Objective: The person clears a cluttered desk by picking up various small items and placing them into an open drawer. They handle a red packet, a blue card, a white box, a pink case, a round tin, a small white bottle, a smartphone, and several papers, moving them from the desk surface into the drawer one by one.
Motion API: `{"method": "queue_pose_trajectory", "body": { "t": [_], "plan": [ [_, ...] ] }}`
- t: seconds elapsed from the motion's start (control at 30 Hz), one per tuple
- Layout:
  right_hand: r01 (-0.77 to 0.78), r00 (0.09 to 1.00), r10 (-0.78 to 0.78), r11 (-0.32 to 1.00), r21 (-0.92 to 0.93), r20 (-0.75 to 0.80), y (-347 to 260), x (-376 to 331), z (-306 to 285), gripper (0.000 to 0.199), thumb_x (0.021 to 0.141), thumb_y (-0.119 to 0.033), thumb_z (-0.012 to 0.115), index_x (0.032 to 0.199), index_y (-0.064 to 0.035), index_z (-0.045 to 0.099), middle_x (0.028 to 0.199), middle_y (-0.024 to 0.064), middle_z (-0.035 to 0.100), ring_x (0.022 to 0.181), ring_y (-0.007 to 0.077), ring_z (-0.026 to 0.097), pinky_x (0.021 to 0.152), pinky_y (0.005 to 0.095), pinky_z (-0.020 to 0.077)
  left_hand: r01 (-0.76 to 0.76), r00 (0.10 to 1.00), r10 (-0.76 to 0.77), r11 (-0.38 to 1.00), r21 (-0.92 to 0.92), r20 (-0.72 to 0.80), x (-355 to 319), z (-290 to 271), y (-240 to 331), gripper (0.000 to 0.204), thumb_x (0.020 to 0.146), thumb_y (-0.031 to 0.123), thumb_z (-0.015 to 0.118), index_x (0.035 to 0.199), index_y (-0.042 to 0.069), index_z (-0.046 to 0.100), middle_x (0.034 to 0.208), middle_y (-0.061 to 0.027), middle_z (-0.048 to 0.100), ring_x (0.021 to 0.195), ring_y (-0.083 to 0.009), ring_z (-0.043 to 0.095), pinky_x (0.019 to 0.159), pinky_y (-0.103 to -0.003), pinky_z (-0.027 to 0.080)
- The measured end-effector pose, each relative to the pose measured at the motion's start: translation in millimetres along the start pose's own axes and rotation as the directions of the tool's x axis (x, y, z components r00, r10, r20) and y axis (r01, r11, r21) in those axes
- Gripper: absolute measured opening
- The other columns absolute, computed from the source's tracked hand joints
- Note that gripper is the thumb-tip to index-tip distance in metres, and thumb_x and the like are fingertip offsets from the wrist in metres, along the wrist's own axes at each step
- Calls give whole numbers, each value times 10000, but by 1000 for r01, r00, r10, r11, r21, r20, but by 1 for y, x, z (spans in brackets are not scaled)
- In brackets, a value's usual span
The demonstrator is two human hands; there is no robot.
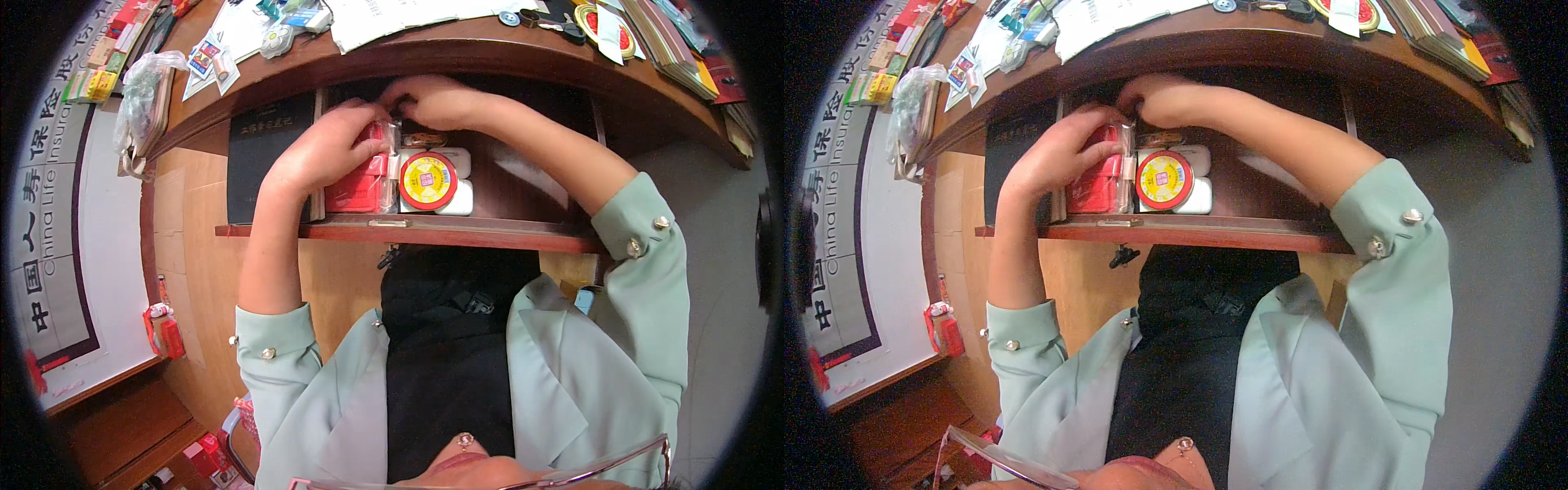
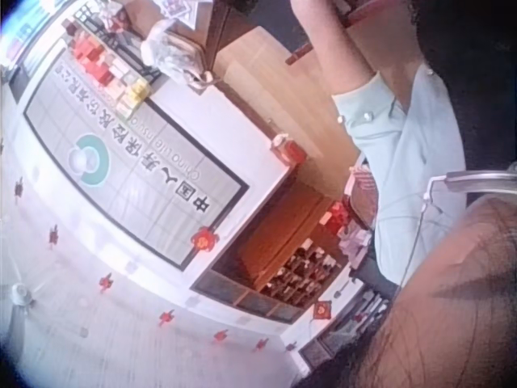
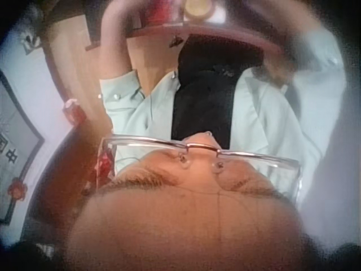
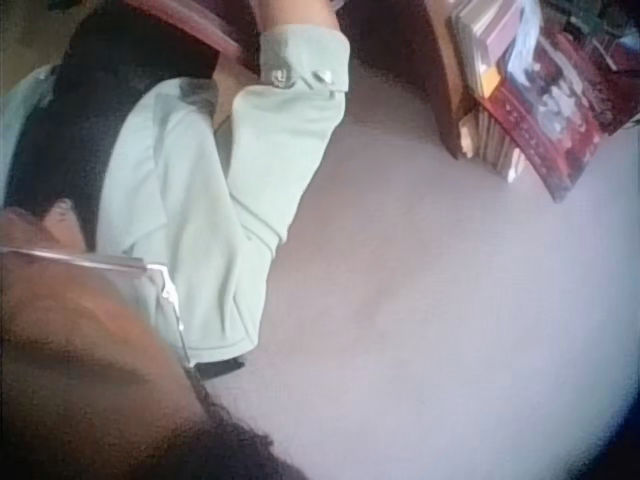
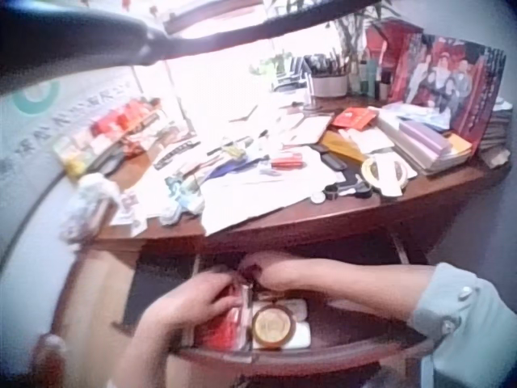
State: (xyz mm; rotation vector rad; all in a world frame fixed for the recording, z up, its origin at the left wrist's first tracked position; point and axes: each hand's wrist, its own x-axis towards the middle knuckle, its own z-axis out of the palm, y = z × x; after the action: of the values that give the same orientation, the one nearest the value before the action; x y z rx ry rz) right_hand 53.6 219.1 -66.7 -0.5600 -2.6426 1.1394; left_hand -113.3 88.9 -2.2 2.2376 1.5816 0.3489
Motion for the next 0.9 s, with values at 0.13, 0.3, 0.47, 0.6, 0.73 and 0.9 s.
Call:
{"method": "queue_pose_trajectory", "body": {
  "t": [0.13, 0.3, 0.47, 0.6, 0.73, 0.9],
  "plan": [
    [-178, 984, 177, 984, 26, 35, -10, -29, -16, 410, 892, 4, 506, 1284, -49, 615, 1232, 140, 668, 1110, 228, 644, 922, 355, 519, 60, 997, -57, 997, -52, 47, -1, -3, -2, 379, 916, 214, 653, 1243, 31, 604, 1156, -205, 636, 1086, -357, 606, 964, -394, 473],
    [-129, 990, 132, 990, 50, -54, -7, -74, -23, 369, 930, -12, 512, 1287, -20, 607, 1241, 149, 656, 1094, 227, 638, 963, 344, 505, -26, 989, 36, 997, 68, -141, -4, -11, 15, 299, 929, 160, 613, 1204, 44, 623, 1237, -195, 604, 1173, -364, 555, 1026, -415, 434],
    [-104, 993, 107, 993, 61, -43, -29, -104, -33, 335, 953, -62, 562, 1282, -12, 607, 1243, 160, 643, 1119, 229, 621, 1002, 355, 484, -312, 945, 325, 895, 318, 12, -11, 12, 41, 182, 820, 67, 663, 997, 29, 645, 1238, -156, 614, 1271, -382, 502, 1121, -527, 352],
    [-161, 985, 169, 976, 145, -40, -48, -121, -36, 331, 950, -76, 593, 1274, -11, 607, 1227, 139, 621, 1076, 208, 625, 967, 333, 502, -201, 979, 201, 973, 110, 11, -21, 13, 36, 155, 806, 48, 677, 940, 3, 615, 1056, -163, 626, 1255, -413, 503, 1077, -496, 396],
    [-124, 989, 132, 986, 109, -66, -48, -128, -35, 333, 952, -70, 591, 1281, -16, 600, 1205, 130, 615, 1067, 200, 620, 955, 336, 507, -200, 979, 202, 975, 98, -16, -26, 16, 36, 163, 806, 55, 690, 938, -2, 612, 1039, -167, 618, 1264, -418, 496, 1063, -483, 410],
    [-74, 994, 85, 987, 142, -74, -60, -142, -46, 304, 945, -56, 598, 1245, -12, 607, 1186, 111, 603, 1046, 189, 616, 924, 314, 506, -180, 975, 177, 984, -11, -136, -39, 5, 39, 410, 807, 57, 708, 1210, 48, 633, 1383, -196, 537, 1355, -403, 439, 1121, -462, 378]
  ]
}}
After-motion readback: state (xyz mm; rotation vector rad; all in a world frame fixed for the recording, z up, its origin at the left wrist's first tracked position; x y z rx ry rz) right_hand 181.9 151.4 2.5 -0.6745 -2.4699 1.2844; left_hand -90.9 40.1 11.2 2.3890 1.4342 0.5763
